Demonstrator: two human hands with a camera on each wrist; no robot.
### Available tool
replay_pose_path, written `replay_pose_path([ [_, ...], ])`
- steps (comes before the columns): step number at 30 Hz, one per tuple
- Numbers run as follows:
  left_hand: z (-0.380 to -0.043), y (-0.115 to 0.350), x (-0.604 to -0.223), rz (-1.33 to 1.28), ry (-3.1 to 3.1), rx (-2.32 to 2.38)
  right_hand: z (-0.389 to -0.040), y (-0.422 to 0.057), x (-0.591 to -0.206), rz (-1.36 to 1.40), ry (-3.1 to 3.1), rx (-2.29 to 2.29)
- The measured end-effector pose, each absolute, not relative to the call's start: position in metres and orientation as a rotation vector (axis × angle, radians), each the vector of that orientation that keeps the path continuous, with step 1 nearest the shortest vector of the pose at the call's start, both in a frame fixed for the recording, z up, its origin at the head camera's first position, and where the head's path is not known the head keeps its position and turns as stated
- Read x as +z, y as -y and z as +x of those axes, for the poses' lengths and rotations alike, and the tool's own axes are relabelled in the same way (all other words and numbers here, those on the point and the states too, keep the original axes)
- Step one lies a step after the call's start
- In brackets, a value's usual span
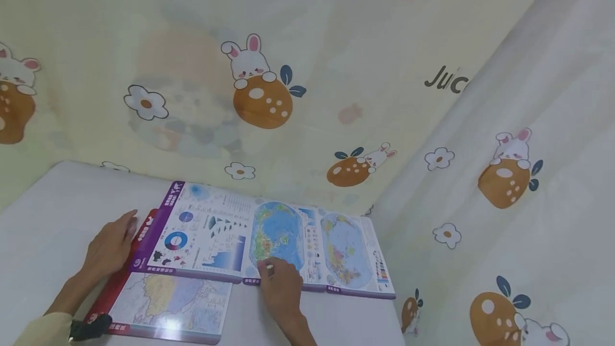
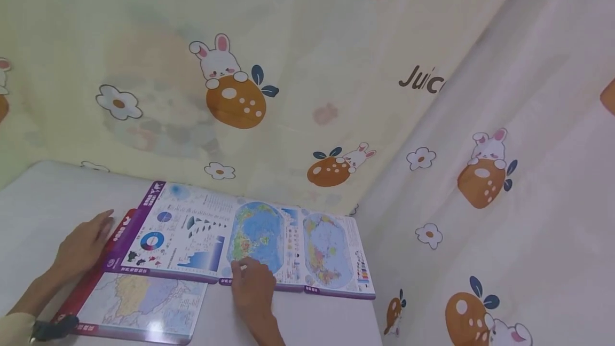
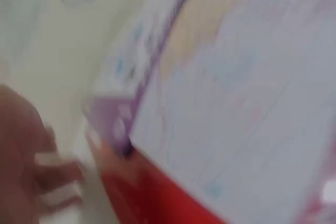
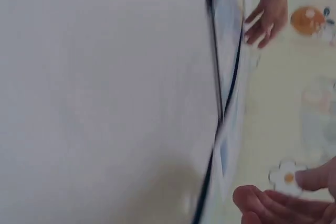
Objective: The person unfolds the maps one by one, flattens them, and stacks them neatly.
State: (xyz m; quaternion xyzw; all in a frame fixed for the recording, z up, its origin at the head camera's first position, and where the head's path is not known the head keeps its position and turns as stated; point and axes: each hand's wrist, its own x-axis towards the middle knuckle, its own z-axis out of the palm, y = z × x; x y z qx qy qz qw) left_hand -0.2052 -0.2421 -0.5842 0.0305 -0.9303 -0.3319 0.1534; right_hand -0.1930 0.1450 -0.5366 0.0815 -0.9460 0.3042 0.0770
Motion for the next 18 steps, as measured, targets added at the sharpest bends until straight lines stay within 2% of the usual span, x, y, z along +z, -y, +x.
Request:
replay_pose_path([
  [4, -0.177, 0.232, -0.563, 0.253, 2.795, -0.961, -0.172, -0.128, -0.544, 0.004, 2.851, 1.383],
  [8, -0.159, 0.223, -0.553, 0.376, 2.963, -0.975, -0.154, -0.118, -0.55, -0.136, 2.866, 1.6],
  [13, -0.151, 0.22, -0.551, 0.382, 2.987, -1.003, -0.142, -0.104, -0.542, -0.219, 2.858, 1.738],
  [18, -0.151, 0.222, -0.55, 0.393, 2.987, -1.07, -0.141, -0.091, -0.535, -0.428, 2.898, 1.846],
])
